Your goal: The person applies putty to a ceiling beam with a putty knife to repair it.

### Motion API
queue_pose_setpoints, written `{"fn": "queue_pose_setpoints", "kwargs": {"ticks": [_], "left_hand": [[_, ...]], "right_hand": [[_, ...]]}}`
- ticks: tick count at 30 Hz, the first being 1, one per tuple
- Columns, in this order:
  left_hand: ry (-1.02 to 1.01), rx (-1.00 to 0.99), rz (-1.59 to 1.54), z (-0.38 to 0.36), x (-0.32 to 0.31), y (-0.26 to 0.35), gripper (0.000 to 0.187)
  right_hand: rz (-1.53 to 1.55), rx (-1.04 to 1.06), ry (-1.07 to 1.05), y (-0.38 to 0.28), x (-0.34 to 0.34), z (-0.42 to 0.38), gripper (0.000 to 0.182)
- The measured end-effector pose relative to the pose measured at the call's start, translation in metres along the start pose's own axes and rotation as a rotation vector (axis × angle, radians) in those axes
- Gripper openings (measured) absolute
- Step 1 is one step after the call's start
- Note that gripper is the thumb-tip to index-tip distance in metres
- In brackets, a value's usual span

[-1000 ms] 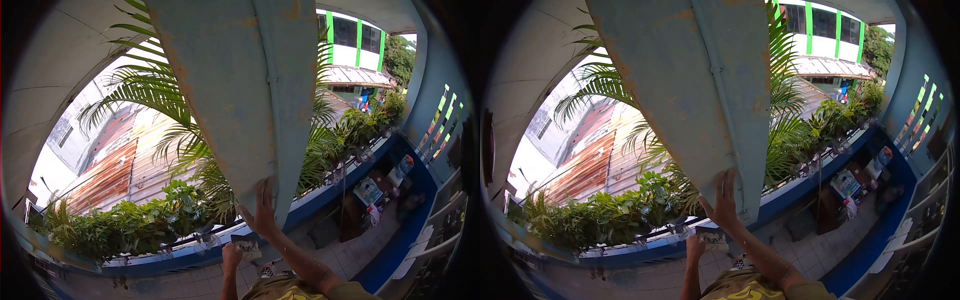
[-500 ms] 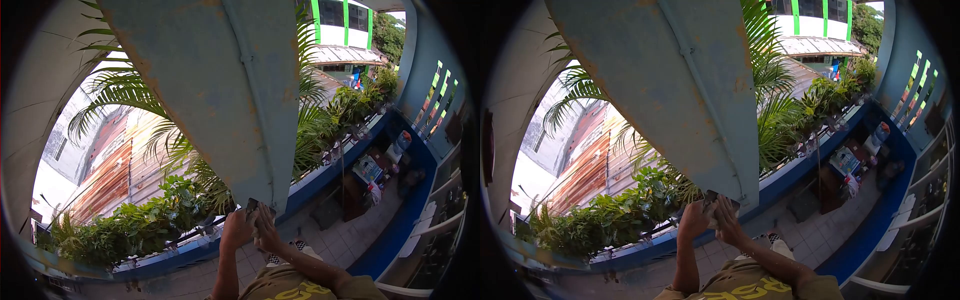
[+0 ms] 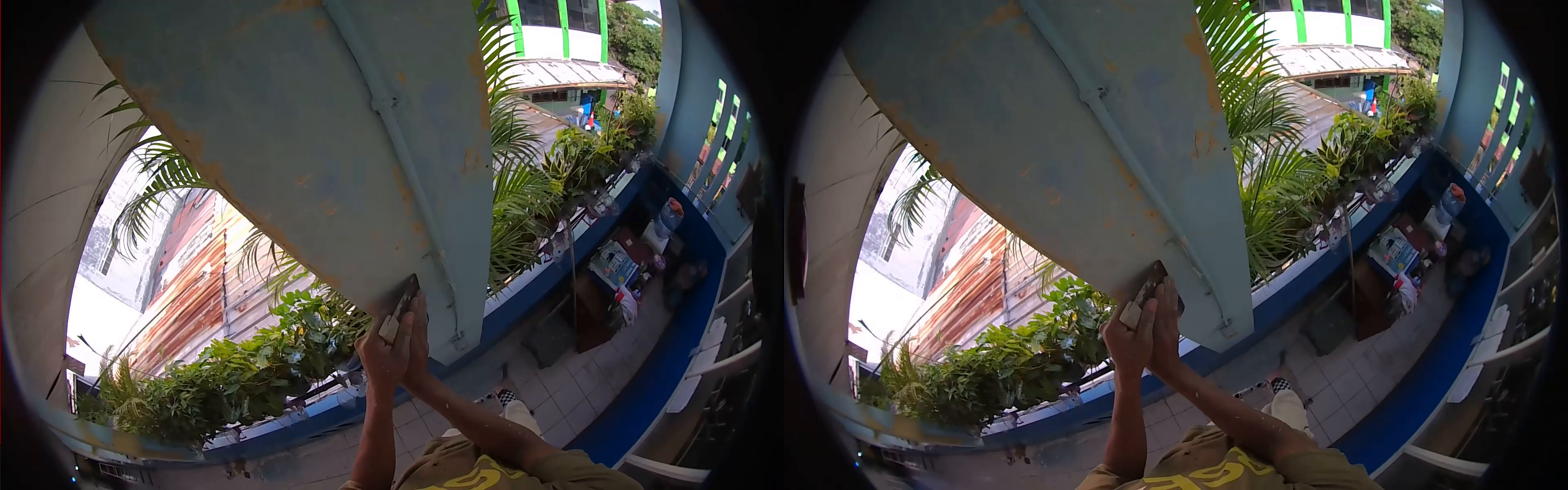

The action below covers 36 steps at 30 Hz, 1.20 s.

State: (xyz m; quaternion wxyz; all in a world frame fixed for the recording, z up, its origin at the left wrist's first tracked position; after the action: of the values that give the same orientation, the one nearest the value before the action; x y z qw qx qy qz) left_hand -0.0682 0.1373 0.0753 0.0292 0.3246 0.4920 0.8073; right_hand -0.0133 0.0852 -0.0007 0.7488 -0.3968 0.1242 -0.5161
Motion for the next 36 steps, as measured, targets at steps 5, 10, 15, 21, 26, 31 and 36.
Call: {"fn": "queue_pose_setpoints", "kwargs": {"ticks": [5,10,15,21,26,31,36], "left_hand": [[0.136,-0.115,0.023,0.008,0.0,0.007,0.022],[0.125,-0.161,0.112,0.007,0.001,0.017,0.019],[0.191,-0.204,0.051,0.01,-0.002,0.02,0.018],[0.144,-0.151,0.054,0.007,-0.005,0.023,0.018],[0.144,-0.162,0.049,0.01,-0.008,0.015,0.017],[0.2,-0.141,0.035,0.0,0.006,0.021,0.017],[0.149,-0.086,0.021,0.009,0.001,0.026,0.017]], "right_hand": [[-0.124,0.095,0.023,-0.002,0.01,0.015,0.079],[-0.105,-0.017,0.054,-0.005,0.014,0.015,0.077],[-0.14,0.036,0.031,0.0,0.021,0.017,0.077],[-0.066,-0.018,0.035,0.003,0.017,0.008,0.074],[-0.12,0.014,0.023,-0.007,0.03,0.024,0.07],[-0.011,0.019,0.007,-0.011,0.025,0.017,0.068],[-0.121,0.048,-0.033,-0.008,0.029,0.024,0.069]]}}
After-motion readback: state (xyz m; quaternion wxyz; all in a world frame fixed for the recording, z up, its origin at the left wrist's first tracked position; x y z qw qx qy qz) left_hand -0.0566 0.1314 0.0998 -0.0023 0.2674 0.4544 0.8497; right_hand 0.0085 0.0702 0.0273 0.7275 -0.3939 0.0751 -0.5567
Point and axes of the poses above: each hand's wrist, its own z-axis towards the middle knuckle, its own x-axis out of the back of the hand, y = z × x, the point moved 9 cm from there along z, towards the middle knuckle, and after that the axes turned 7 degrees about -y, right-handed, at the moved point
